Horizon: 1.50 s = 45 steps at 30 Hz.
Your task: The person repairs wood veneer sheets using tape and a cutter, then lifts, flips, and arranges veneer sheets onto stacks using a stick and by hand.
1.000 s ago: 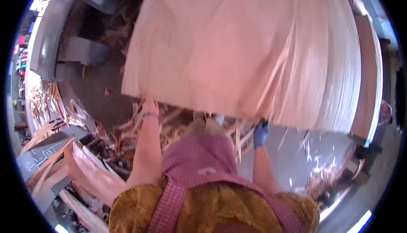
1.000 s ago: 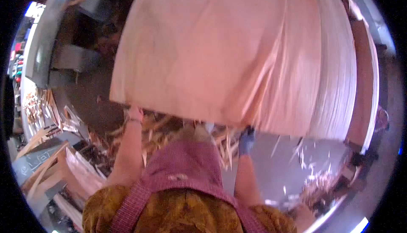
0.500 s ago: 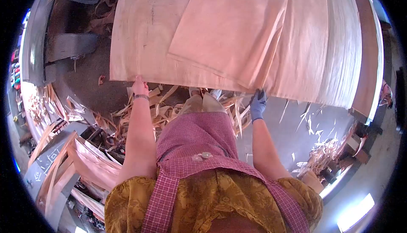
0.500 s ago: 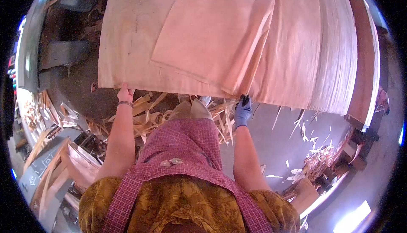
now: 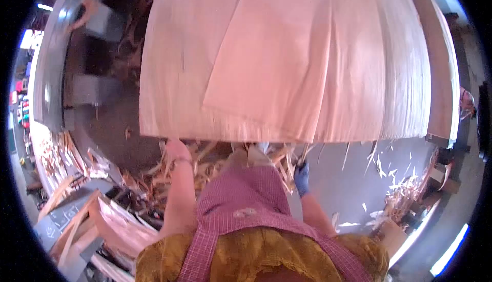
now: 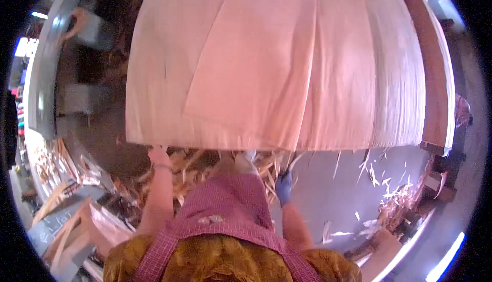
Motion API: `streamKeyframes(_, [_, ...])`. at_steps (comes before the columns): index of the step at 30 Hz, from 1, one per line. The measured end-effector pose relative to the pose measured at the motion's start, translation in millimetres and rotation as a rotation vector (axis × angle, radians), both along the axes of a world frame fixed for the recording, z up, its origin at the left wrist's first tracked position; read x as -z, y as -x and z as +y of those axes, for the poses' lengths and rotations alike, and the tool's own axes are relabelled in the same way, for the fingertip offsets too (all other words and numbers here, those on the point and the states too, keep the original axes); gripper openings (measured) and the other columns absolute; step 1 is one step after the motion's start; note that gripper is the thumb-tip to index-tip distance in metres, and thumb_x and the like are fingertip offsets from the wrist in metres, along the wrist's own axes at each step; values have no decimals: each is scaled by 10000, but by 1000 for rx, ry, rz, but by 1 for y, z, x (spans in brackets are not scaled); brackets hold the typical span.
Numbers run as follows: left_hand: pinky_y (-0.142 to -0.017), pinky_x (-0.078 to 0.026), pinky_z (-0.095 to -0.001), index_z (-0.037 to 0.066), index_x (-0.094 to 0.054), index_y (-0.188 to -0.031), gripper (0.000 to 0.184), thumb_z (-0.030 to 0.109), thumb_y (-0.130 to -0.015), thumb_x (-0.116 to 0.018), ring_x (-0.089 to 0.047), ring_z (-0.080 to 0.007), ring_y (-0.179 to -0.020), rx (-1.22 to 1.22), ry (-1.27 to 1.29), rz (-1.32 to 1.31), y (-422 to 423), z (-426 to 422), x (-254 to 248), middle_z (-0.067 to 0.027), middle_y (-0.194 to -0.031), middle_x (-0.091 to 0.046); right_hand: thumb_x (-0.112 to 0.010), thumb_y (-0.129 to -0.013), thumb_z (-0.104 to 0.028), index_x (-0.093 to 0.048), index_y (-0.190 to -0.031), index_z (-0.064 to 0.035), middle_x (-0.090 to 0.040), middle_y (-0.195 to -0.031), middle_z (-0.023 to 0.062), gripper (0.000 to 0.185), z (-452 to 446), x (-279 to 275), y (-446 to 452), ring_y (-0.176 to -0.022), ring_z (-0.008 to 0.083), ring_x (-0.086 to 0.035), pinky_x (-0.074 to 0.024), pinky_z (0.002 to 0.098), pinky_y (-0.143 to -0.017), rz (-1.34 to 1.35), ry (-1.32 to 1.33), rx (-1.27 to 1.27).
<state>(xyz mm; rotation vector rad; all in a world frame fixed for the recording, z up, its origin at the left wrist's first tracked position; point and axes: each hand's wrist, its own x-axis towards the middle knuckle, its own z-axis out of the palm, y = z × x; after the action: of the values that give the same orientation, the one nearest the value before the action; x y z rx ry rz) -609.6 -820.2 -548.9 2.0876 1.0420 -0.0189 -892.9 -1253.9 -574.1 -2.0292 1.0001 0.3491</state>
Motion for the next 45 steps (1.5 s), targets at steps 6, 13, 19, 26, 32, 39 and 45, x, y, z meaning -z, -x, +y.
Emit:
streamKeyframes(6, [-1001, -296, -578, 68, -480, -1309, 509, 241, -840, -578, -434, -342, -1232, 1344, -486, -37, 26, -110, -56, -151, -1317, -495, -457, -964, -215, -403, -1357, 15, -520, -1269, 304, 459, 39, -27, 0, -1158, 463, -519, -437, 481, -947, -11, 54, 76])
streamKeyframes(13, [-1069, -265, -565, 92, -437, -1371, 572, 253, -839, -573, -453, -356, -1248, 1469, -507, -37, 12, -160, -52, -171, -1353, -477, -572, -904, -184, -605, -1086, -11, -632, -1037, 244, 253, 18, -34, -117, -949, 392, -604, -480, 452, -801, -152, 235, 81])
streamKeyframes(19, [-1022, -355, -542, 122, -390, -1386, 608, 183, -815, -590, -474, -374, -1220, 1389, -316, 109, 2, -168, -50, -191, -1340, -478, -657, -882, -139, -599, -973, 2, -629, -819, 93, 177, 0, -49, -89, -748, 152, -570, -473, 315, -696, -518, -10, 452])
streamKeyframes(26, [-1064, -340, -533, 179, -334, -1442, 695, 189, -802, -604, -405, -416, -1286, 1685, -568, 196, 1, -167, -17, -212, -1407, -393, -661, -890, -239, -628, -962, -18, -658, -727, 128, 235, -97, -80, -24, -670, 178, -618, -486, 347, -639, -291, 4, 482])
streamKeyframes(32, [-1045, -381, -513, 218, -295, -1472, 768, 204, -779, -625, -404, -435, -1284, 1711, -669, 484, -2, -199, -45, -293, -1398, -354, -645, -899, -252, -638, -947, -51, -649, -750, 145, 208, -205, -60, 36, -661, 225, -601, -492, 359, -631, -229, 302, 393])
streamKeyframes(39, [-1029, -398, -521, 241, -280, -1479, 762, 241, -793, -612, -430, -447, -1268, 1689, -668, 598, -15, -208, -39, -289, -1388, -380, -589, -913, -343, -630, -997, -106, -677, -841, 161, 255, -296, -64, 108, -783, 391, -644, -505, 477, -670, 71, 506, 230])
streamKeyframes(45, [-1027, -403, -506, 181, -369, -1435, 652, 232, -818, -574, -469, -427, -1233, 1506, -664, 528, 16, -240, -58, -236, -1356, -452, -626, -880, -346, -625, -909, -102, -661, -810, 175, 246, -353, -65, 52, -781, 378, -647, -496, 471, -656, -95, 523, 258])
